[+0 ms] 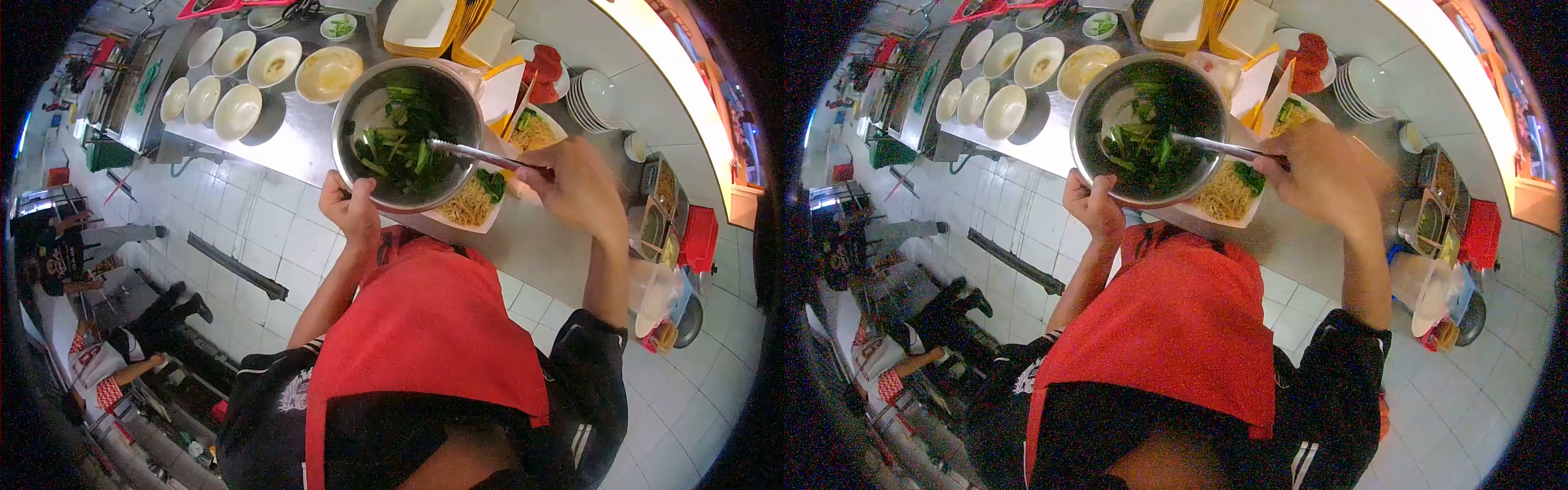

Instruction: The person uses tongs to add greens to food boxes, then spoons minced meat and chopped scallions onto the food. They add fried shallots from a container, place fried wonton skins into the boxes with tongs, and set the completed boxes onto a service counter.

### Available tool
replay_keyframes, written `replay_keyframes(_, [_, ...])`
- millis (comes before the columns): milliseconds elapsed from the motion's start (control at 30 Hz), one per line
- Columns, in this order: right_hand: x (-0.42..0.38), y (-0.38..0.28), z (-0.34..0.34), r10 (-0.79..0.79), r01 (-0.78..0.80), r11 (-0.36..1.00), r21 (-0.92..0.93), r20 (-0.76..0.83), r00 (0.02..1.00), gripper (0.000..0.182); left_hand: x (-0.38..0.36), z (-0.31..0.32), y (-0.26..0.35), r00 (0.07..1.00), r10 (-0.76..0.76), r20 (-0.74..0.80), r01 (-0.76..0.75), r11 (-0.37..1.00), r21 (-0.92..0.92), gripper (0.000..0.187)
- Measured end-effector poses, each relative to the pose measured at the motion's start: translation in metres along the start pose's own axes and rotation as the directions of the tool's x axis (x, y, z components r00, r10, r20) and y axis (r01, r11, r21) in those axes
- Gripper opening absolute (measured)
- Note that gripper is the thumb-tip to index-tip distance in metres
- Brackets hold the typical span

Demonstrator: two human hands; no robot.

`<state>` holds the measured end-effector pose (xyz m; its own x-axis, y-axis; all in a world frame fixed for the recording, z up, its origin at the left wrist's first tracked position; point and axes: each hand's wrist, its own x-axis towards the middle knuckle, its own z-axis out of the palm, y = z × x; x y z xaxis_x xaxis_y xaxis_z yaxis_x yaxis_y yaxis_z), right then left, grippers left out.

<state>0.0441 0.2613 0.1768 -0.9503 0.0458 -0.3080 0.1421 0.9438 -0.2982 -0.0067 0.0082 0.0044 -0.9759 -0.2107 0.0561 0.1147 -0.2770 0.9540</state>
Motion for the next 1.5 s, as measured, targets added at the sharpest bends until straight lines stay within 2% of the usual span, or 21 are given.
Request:
replay_keyframes(33, [0.000, -0.003, 0.002, 0.026, -0.027, 0.999, -0.026, -0.031, 0.999, 0.024, 0.001, 0.003, 0.001, 1.000, -0.008, -0.001, 0.008, 1.000, -0.011, 0.022])
replay_keyframes(133, [0.005, -0.008, 0.019, -0.058, 0.056, 0.993, -0.099, -0.026, 0.998, 0.023, 0.002, 0.001, 0.000, 0.999, 0.009, 0.035, -0.010, 1.000, 0.021, 0.017])
replay_keyframes(233, [0.017, 0.006, 0.053, -0.161, 0.142, 0.980, -0.141, -0.131, 0.978, 0.019, 0.003, 0.001, -0.001, 0.999, -0.007, 0.039, 0.006, 0.999, 0.033, 0.016])
replay_keyframes(333, [0.018, 0.009, 0.046, -0.113, 0.092, 0.982, -0.166, -0.122, 0.986, 0.024, 0.006, -0.001, 0.000, 0.999, -0.010, 0.033, 0.008, 0.999, 0.050, 0.016])
replay_keyframes(433, [0.010, 0.004, 0.014, -0.029, 0.026, 0.999, -0.029, -0.079, 0.996, 0.024, 0.007, -0.005, -0.005, 0.999, 0.004, 0.032, -0.006, 0.999, 0.041, 0.017])
replay_keyframes(533, [0.004, 0.016, -0.001, -0.002, 0.012, 0.982, 0.187, -0.052, 0.999, 0.021, 0.006, 0.003, -0.001, 1.000, 0.013, 0.009, -0.013, 1.000, 0.006, 0.019])
replay_keyframes(633, [0.002, 0.035, 0.004, -0.055, 0.104, 0.946, 0.308, -0.163, 0.985, 0.019, 0.006, 0.004, -0.001, 1.000, 0.003, 0.002, -0.003, 1.000, 0.004, 0.019])
replay_keyframes(767, [-0.012, 0.047, -0.018, -0.021, 0.086, 0.900, 0.427, -0.155, 0.988, 0.018, 0.009, 0.001, -0.001, 1.000, 0.021, -0.020, -0.020, 0.999, 0.034, 0.020])
replay_keyframes(833, [-0.025, 0.068, -0.026, 0.019, 0.086, 0.859, 0.504, -0.201, 0.979, 0.020, 0.012, -0.004, -0.003, 0.998, 0.057, -0.012, -0.056, 0.998, 0.025, 0.021])
replay_keyframes(933, [-0.049, 0.096, -0.039, 0.199, 0.005, 0.726, 0.687, -0.217, 0.956, 0.020, 0.016, -0.007, -0.001, 0.993, 0.112, -0.046, -0.108, 0.991, 0.078, 0.022])
replay_keyframes(967, [-0.057, 0.104, -0.042, 0.261, -0.033, 0.721, 0.692, -0.227, 0.938, 0.021, 0.014, -0.002, 0.007, 0.995, 0.065, -0.072, -0.063, 0.998, 0.028, 0.024])
replay_keyframes(1000, [-0.061, 0.112, -0.043, 0.294, -0.060, 0.725, 0.686, -0.230, 0.928, 0.021, 0.016, -0.008, 0.006, 0.996, 0.062, -0.067, -0.055, 0.993, 0.103, 0.024])
replay_keyframes(1067, [-0.065, 0.128, -0.044, 0.354, -0.112, 0.732, 0.673, -0.235, 0.905, 0.020, 0.015, -0.004, 0.014, 0.994, 0.009, -0.110, -0.001, 0.997, 0.076, 0.023])
replay_keyframes(1133, [-0.059, 0.142, -0.039, 0.359, -0.176, 0.771, 0.612, -0.191, 0.914, 0.020, 0.018, -0.007, 0.013, 0.991, 0.033, -0.131, -0.025, 0.997, 0.068, 0.021])
replay_keyframes(1167, [-0.052, 0.150, -0.029, 0.357, -0.191, 0.787, 0.587, -0.181, 0.916, 0.021, 0.022, -0.014, 0.009, 0.990, 0.088, -0.109, -0.072, 0.987, 0.143, 0.019])
replay_keyframes(1200, [-0.044, 0.162, -0.018, 0.353, -0.203, 0.803, 0.561, -0.173, 0.919, 0.022, 0.022, -0.017, 0.006, 0.988, 0.090, -0.124, -0.072, 0.987, 0.144, 0.017])
replay_keyframes(1267, [-0.020, 0.201, 0.009, 0.294, -0.224, 0.821, 0.525, -0.054, 0.954, 0.024, 0.021, -0.010, 0.018, 0.987, 0.034, -0.155, -0.015, 0.992, 0.122, 0.016])
replay_keyframes(1333, [0.003, 0.213, 0.039, 0.380, -0.282, 0.792, 0.542, -0.075, 0.922, 0.024, 0.023, -0.016, 0.015, 0.989, 0.051, -0.139, -0.032, 0.990, 0.135, 0.014])
replay_keyframes(1400, [0.030, 0.238, 0.071, 0.345, -0.292, 0.860, 0.419, -0.056, 0.937, 0.024, 0.024, -0.021, 0.015, 0.990, 0.061, -0.129, -0.042, 0.988, 0.150, 0.013])
replay_keyframes(1500, [0.069, 0.261, 0.110, 0.428, -0.413, 0.876, 0.248, -0.004, 0.904, 0.023, 0.025, -0.017, 0.017, 0.987, 0.065, -0.146, -0.044, 0.989, 0.143, 0.014])
